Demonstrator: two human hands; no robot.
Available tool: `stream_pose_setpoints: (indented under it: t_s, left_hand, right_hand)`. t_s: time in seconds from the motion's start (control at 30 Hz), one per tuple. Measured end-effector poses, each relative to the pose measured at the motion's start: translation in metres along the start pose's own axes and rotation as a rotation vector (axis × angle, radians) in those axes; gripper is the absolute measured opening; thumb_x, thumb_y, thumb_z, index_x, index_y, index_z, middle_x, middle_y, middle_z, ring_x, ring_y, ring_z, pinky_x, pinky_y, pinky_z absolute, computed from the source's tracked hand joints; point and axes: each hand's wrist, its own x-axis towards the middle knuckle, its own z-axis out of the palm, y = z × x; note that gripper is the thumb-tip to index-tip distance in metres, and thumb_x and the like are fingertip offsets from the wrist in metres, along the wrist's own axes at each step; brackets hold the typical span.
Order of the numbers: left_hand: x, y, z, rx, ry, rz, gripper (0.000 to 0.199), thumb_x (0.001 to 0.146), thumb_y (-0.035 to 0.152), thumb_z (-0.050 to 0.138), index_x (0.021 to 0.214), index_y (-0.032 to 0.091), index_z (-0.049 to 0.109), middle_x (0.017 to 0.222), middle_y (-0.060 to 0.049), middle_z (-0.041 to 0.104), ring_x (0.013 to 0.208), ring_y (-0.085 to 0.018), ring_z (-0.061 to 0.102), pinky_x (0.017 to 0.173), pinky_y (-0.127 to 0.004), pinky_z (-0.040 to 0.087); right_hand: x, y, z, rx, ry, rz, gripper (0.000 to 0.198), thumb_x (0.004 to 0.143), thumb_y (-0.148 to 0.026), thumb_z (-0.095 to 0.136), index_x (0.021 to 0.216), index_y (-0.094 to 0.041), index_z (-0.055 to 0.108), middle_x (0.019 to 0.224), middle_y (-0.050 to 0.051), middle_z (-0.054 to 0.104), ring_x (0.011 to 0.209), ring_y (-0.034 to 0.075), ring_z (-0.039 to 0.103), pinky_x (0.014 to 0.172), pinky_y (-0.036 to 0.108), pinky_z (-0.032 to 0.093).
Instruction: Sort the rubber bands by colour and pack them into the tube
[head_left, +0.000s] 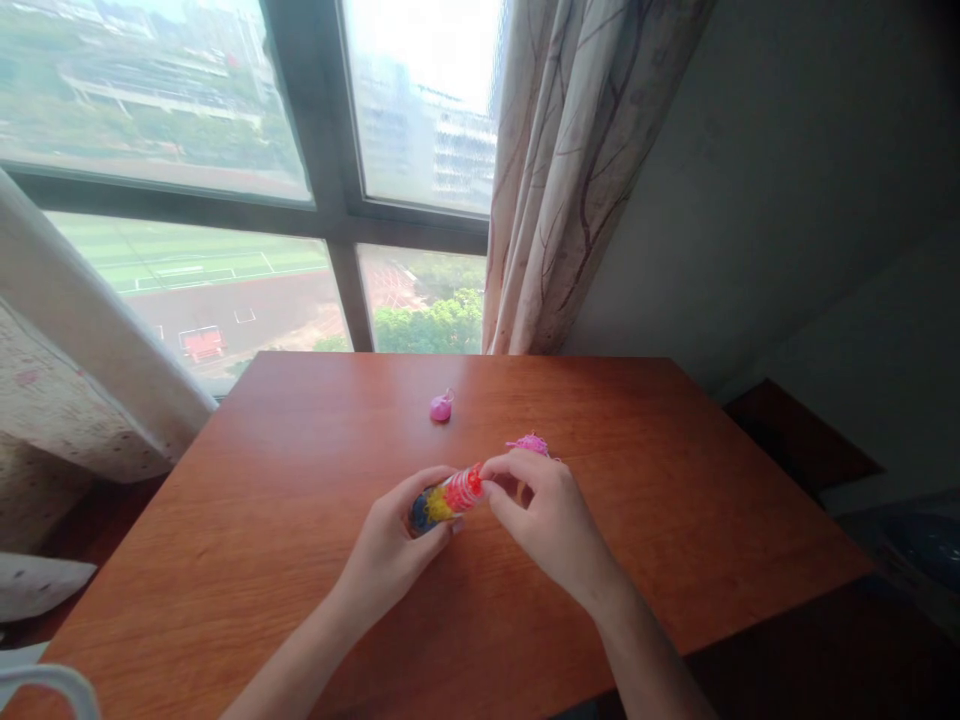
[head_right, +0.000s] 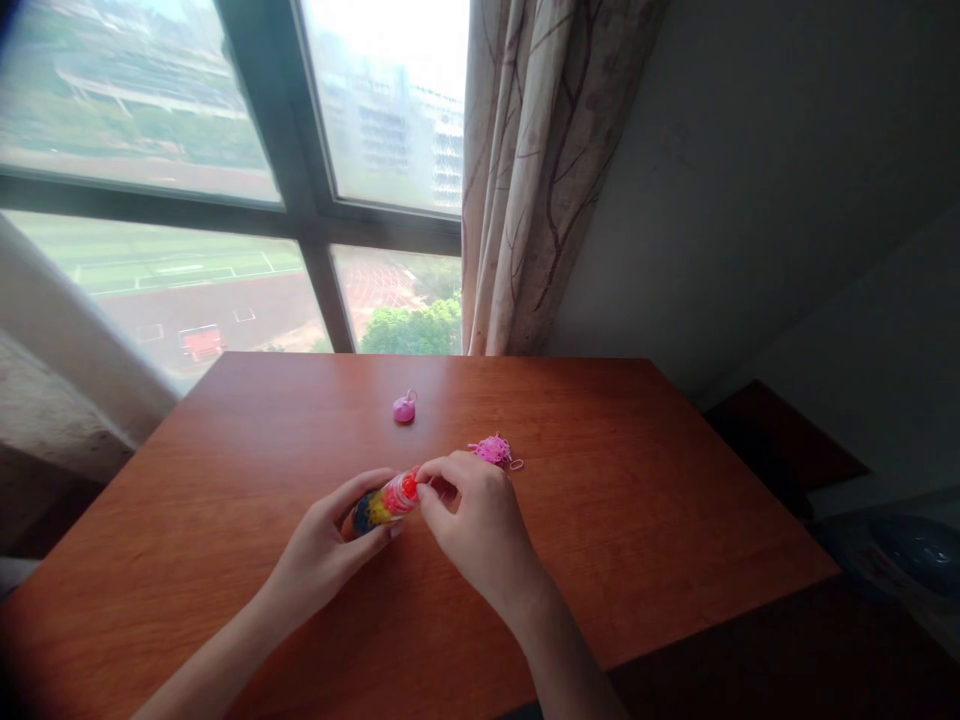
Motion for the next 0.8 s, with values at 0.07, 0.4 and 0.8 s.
stream_pose_setpoints:
  t_s: [0.07, 0.4, 0.8]
  left_hand:
    - [0.000, 0.000, 0.000, 0.009, 0.016, 0.006, 0.034, 0.075, 0.024, 0.069, 0.108, 0.018, 0.067, 0.105, -0.005, 0.073, 0.095, -0.022, 0.067, 0.085, -0.030, 0.054]
    - [-0.001, -0.002, -0.003, 0.045, 0.068, 0.010, 0.035, 0.073, 0.022, 0.071, 0.108, 0.018, 0.068, 0.105, -0.006, 0.074, 0.094, -0.023, 0.069, 0.083, -0.032, 0.055]
    - [-0.004, -0.003, -0.002, 0.218, -0.072, 0.203, 0.038, 0.072, 0.011, 0.064, 0.108, 0.022, 0.070, 0.108, -0.008, 0.072, 0.101, -0.025, 0.066, 0.092, -0.037, 0.053]
  right_hand:
    - [-0.003, -0.004, -0.003, -0.092, -0.036, -0.039, 0.018, 0.089, -0.015, 0.054, 0.090, -0.021, 0.072, 0.082, 0.002, 0.067, 0.075, 0.014, 0.059, 0.070, 0.024, 0.041]
    - [-0.021, -0.019, -0.019, -0.375, -0.385, 0.050, 0.055, 0.082, -0.015, 0.052, 0.135, -0.031, 0.054, 0.068, -0.001, 0.066, 0.061, 0.017, 0.059, 0.056, 0.024, 0.031]
    - [-0.012, -0.007, -0.018, -0.393, -0.637, 0.024, 0.023, 0.074, -0.021, 0.055, 0.093, -0.020, 0.068, 0.068, 0.002, 0.066, 0.049, 0.013, 0.050, 0.046, 0.024, 0.023]
